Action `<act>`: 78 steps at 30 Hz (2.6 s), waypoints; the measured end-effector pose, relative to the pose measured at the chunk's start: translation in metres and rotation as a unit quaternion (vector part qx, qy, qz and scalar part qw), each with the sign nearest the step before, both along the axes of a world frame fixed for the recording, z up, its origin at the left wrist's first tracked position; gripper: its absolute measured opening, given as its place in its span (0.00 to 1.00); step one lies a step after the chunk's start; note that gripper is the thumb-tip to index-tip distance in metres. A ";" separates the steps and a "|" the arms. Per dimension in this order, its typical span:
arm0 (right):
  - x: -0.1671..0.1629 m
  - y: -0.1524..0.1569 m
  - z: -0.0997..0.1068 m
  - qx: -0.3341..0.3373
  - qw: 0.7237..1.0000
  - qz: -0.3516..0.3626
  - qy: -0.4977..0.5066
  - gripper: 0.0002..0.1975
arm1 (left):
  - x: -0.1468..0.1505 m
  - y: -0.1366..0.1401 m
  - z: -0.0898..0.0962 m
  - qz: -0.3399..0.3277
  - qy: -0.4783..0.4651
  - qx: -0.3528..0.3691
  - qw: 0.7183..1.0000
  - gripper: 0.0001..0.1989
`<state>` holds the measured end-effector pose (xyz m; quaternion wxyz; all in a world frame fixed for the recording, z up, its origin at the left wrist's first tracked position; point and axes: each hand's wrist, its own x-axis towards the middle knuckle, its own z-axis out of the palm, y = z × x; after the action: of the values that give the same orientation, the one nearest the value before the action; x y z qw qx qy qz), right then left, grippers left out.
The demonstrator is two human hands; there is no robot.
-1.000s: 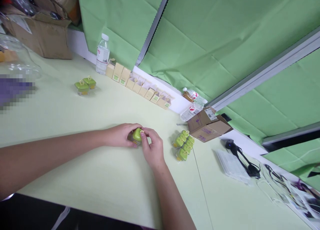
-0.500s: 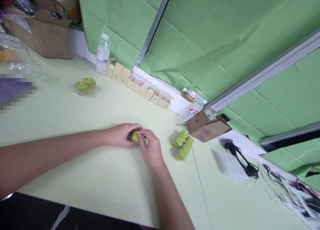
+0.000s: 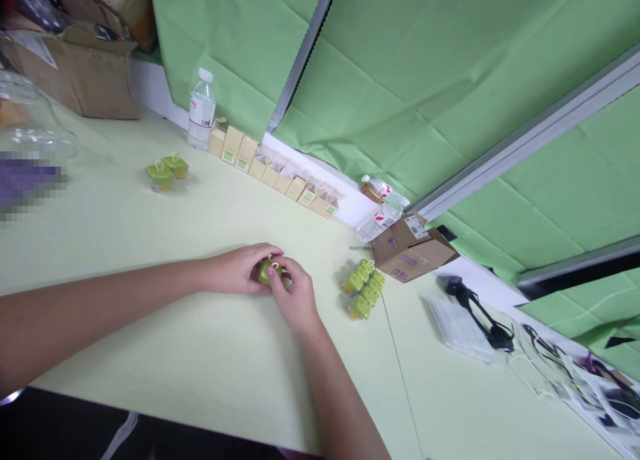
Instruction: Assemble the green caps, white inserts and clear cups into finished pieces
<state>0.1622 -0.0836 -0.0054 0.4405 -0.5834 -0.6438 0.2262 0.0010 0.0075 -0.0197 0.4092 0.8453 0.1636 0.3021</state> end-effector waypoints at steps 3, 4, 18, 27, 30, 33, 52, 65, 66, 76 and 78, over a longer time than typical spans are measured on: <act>0.000 0.000 0.000 -0.004 1.000 0.008 -0.013 0.13 | 0.000 0.000 0.000 -0.002 -0.002 0.001 1.000 0.29; 0.000 -0.001 0.002 -0.003 1.000 0.012 -0.023 0.14 | -0.001 0.000 0.000 -0.005 -0.002 0.002 1.000 0.29; 0.015 -0.003 0.015 0.008 0.999 0.010 -0.033 0.08 | -0.009 -0.001 0.006 -0.047 -0.006 -0.076 0.996 0.34; 0.064 -0.018 0.043 -0.008 0.957 -0.075 -0.281 0.07 | -0.010 0.008 0.009 0.041 0.000 -0.101 0.994 0.25; 0.099 -0.025 0.050 -0.090 0.899 -0.184 -0.387 0.08 | -0.011 0.008 0.010 0.048 0.014 -0.094 0.994 0.23; 0.122 -0.029 0.052 -0.118 0.883 -0.222 -0.397 0.09 | -0.011 0.008 0.010 0.047 0.020 -0.085 0.995 0.23; 0.087 -0.025 0.050 0.044 0.904 -0.193 -0.378 0.14 | -0.058 0.079 0.032 0.489 0.007 0.152 0.859 0.22; 0.038 -0.015 0.025 0.025 0.946 -0.033 -0.323 0.12 | -0.096 0.108 0.019 0.612 0.110 0.001 0.783 0.41; 0.038 -0.014 0.025 0.022 0.947 -0.035 -0.317 0.12 | -0.089 0.102 0.021 0.603 0.112 0.008 0.789 0.41; 0.014 -0.007 0.013 0.024 0.992 0.018 -0.120 0.11 | -0.004 -0.008 0.013 0.046 0.027 0.030 0.998 0.44; 0.010 -0.005 0.010 0.024 0.996 0.033 -0.084 0.09 | -0.002 -0.014 0.010 0.009 0.014 0.026 1.000 0.41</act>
<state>0.1717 -0.0888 0.0041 0.3912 -0.5677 -0.7028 0.1758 -0.0013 -0.0069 -0.0093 0.3820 0.8583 0.1685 0.2983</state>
